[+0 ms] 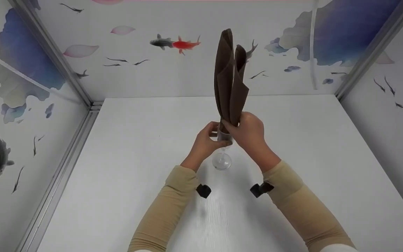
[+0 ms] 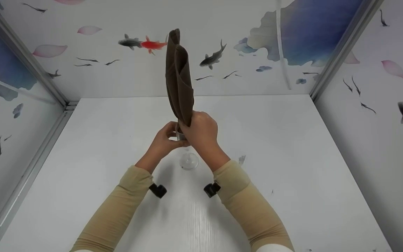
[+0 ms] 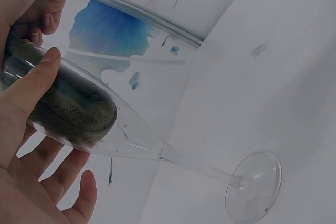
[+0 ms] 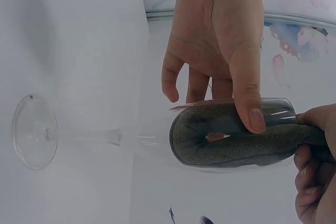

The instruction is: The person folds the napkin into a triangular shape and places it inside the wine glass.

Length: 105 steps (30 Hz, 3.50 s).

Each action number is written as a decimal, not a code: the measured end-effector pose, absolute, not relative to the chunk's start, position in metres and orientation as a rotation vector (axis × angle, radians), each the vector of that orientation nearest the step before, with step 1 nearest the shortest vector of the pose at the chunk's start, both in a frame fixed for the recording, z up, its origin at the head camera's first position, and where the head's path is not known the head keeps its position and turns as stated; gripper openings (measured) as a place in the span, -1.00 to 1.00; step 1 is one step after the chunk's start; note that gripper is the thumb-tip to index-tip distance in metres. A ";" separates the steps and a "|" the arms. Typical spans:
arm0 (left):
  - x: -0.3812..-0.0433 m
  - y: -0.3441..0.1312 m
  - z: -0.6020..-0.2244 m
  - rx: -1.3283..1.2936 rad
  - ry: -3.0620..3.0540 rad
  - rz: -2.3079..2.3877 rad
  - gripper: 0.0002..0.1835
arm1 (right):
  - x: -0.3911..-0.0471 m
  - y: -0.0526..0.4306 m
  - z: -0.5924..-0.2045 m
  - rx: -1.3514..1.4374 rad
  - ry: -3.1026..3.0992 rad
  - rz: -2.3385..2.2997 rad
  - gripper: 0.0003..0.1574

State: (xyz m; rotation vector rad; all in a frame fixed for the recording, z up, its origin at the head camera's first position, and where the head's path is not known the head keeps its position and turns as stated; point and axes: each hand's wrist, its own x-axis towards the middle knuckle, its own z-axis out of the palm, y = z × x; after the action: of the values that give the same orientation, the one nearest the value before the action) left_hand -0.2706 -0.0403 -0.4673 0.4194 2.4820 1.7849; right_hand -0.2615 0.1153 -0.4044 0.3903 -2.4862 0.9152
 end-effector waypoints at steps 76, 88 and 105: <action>-0.282 -0.052 -0.434 0.410 2.286 1.899 -0.19 | -0.279 0.108 -0.408 0.345 -2.465 1.047 -0.58; -0.290 -0.040 -0.404 0.369 2.367 2.102 -0.36 | -0.275 0.113 -0.400 0.365 -2.506 0.995 -0.61; -0.302 -0.029 -0.366 0.389 2.428 2.123 -0.25 | -0.274 0.123 -0.380 0.348 -2.342 0.930 -0.62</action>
State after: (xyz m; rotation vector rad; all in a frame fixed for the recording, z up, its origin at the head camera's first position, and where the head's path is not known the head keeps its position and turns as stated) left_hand -0.3019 -0.0294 -0.3665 0.3893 2.4279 2.1229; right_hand -0.2738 0.1231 -0.3804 0.3482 -2.3424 0.9298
